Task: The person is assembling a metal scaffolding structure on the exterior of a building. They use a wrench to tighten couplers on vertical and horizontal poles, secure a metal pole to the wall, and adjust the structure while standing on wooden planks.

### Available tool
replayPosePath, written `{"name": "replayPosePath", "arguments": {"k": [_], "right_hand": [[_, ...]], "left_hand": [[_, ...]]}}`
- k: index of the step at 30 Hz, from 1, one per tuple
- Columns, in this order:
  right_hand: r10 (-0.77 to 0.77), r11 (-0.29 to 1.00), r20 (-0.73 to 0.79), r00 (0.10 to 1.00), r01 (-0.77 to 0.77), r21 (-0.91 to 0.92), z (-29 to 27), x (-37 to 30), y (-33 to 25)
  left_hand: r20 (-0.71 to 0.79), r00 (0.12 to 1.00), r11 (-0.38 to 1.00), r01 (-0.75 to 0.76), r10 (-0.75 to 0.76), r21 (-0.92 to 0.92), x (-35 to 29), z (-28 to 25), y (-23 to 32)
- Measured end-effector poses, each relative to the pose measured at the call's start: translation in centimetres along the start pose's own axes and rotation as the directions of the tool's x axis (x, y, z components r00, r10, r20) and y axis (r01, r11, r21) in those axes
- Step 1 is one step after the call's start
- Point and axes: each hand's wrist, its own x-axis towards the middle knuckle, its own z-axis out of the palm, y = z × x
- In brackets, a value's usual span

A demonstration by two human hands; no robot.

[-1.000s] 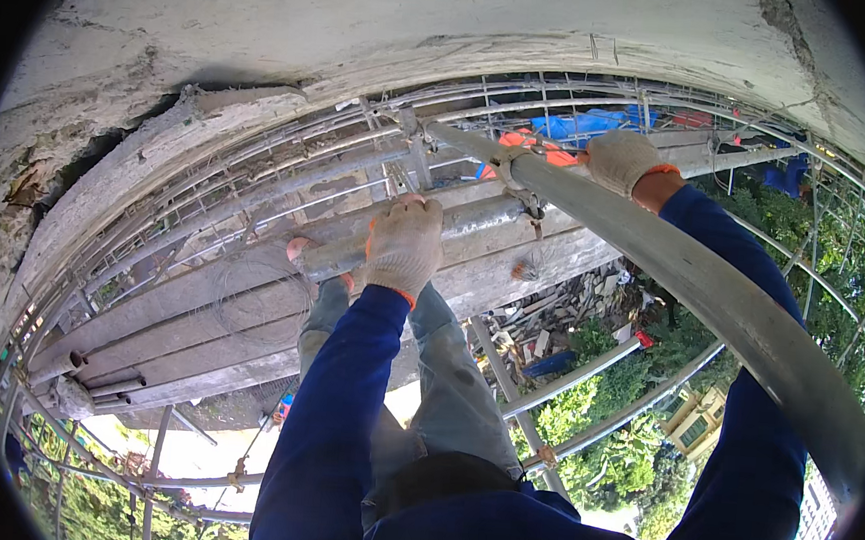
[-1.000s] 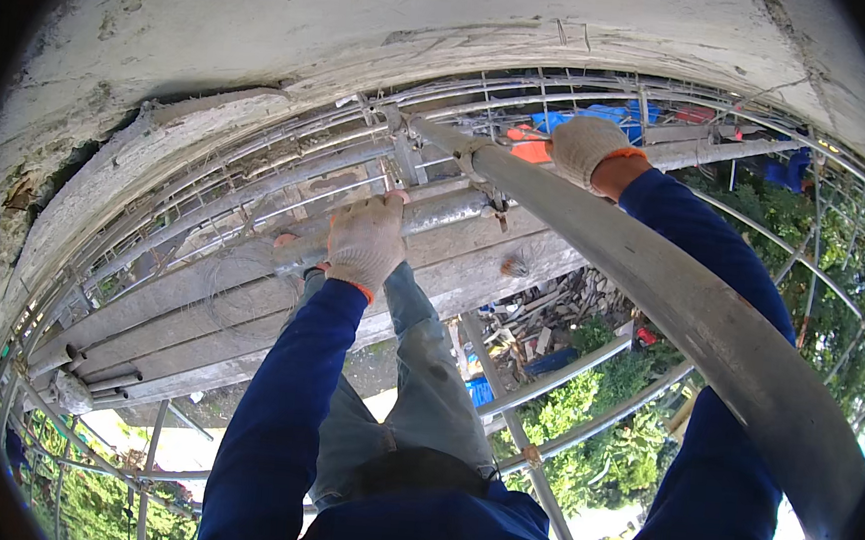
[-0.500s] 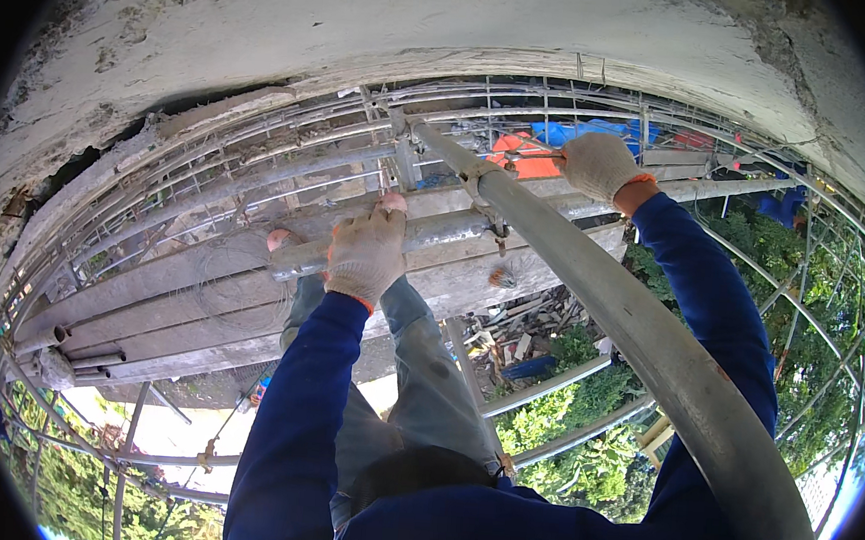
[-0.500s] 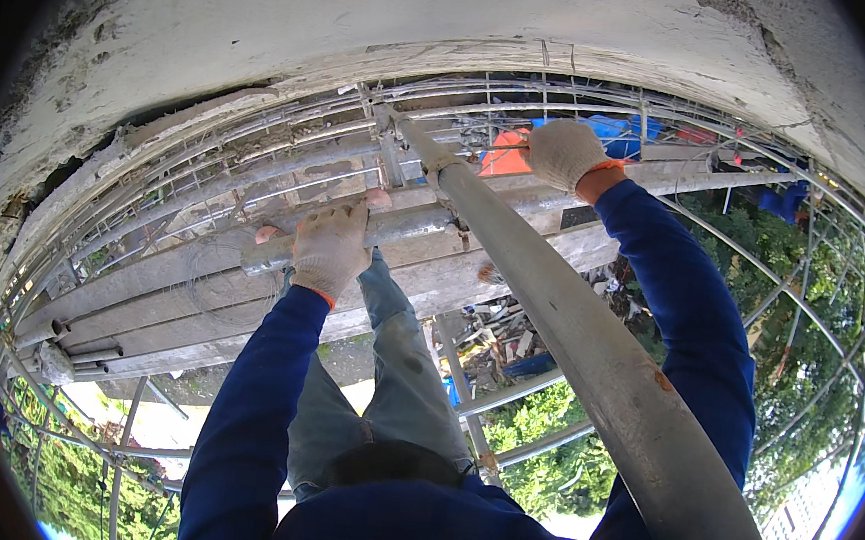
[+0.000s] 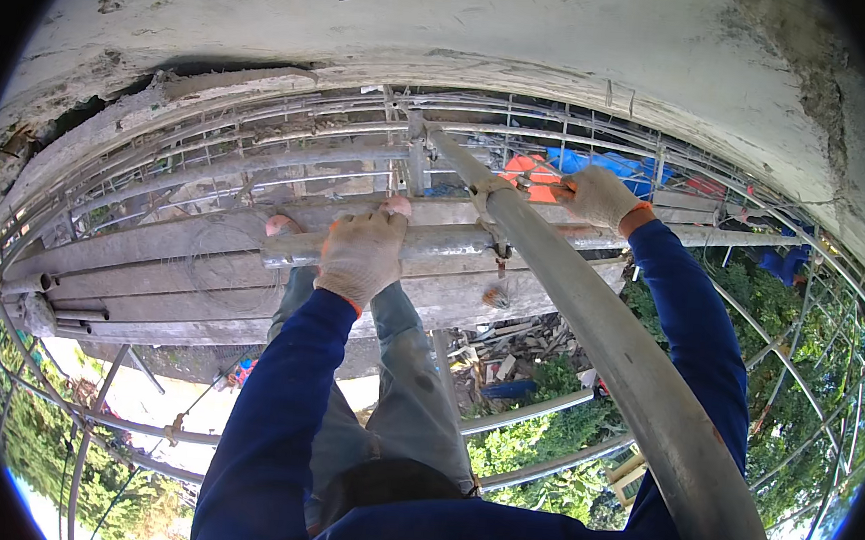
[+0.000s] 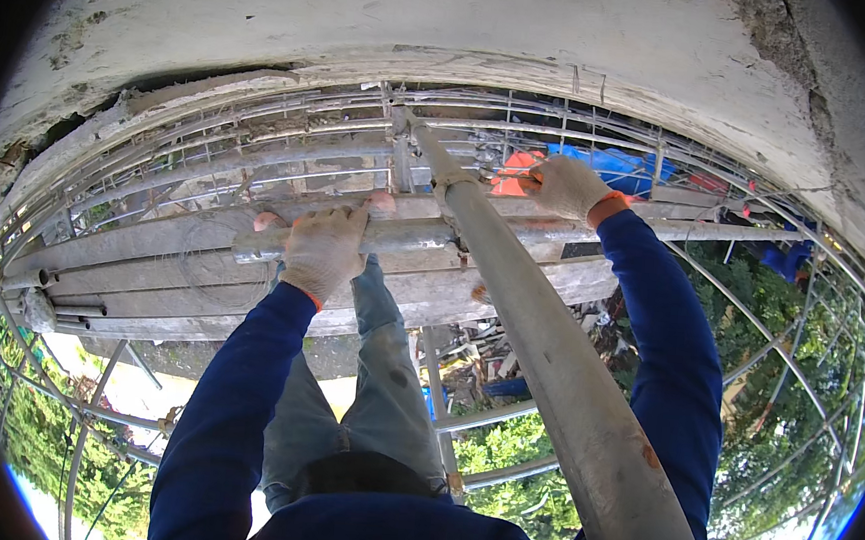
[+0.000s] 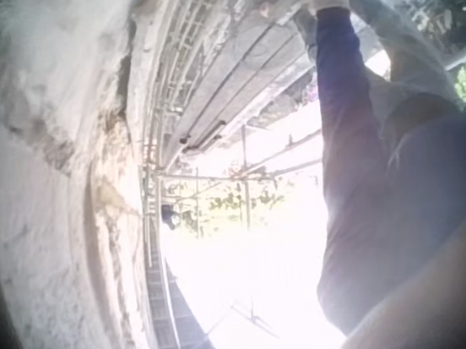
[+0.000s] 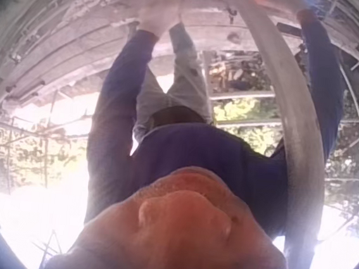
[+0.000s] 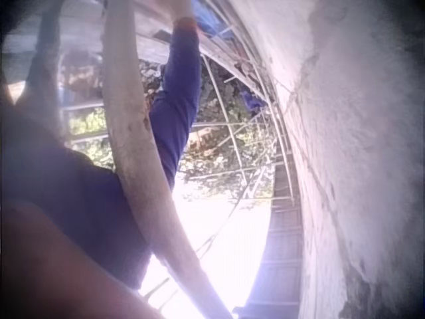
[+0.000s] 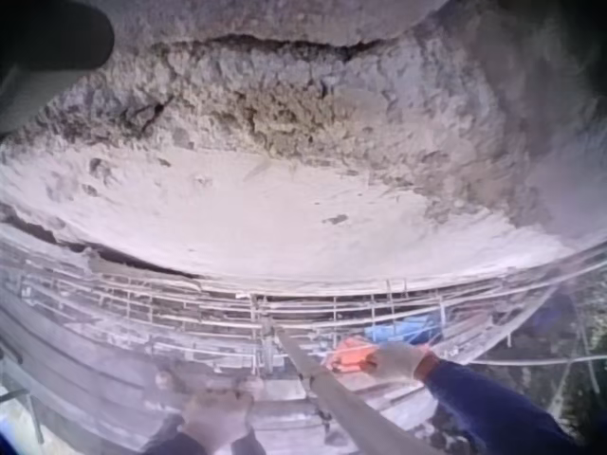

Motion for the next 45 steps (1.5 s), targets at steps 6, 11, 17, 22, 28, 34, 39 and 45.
{"name": "replayPosePath", "arguments": {"k": [6,11,17,22,28,34,39,45], "right_hand": [[-0.102,0.995,-0.042,0.994,0.101,-0.023,-0.2,2.1,0.7],[-0.057,0.993,0.108,0.993,0.068,-0.1,-0.8,0.6,0.2],[-0.152,0.976,0.25,0.956,0.185,-0.112,-3.7,-0.1,0.1],[-0.069,0.984,0.261,0.963,0.109,-0.141,-4.5,-0.3,-1.0],[0.185,0.972,0.232,0.955,-0.144,-0.183,-3.2,-1.5,-3.2],[0.347,0.934,0.195,0.917,-0.319,-0.161,-4.7,-2.1,-5.4],[0.347,0.928,0.227,0.91,-0.297,-0.227,-5.2,-3.5,-8.5],[0.369,0.898,0.021,0.929,-0.35,-0.268,-6.9,-2.8,-7.3]], "left_hand": [[-0.014,1.0,0.999,-0.017,0.017,0.029,0.2,0.2,-0.3],[-0.061,0.998,1.0,0.006,-0.006,0.004,0.0,0.6,-0.3],[-0.058,0.998,1.0,-0.004,0.004,-0.006,-0.1,0.2,-0.1],[-0.023,0.999,0.999,-0.039,0.039,-0.014,0.0,-0.1,-0.2],[-0.091,0.995,0.999,-0.033,0.033,-0.003,0.2,0.5,-0.3],[-0.174,0.983,0.998,-0.059,0.06,0.012,-0.1,1.4,-0.6],[-0.157,0.982,0.99,-0.115,0.101,-0.084,-0.7,0.8,-0.5],[-0.176,0.979,0.991,-0.116,0.102,-0.07,-0.8,-0.1,-0.5]]}}
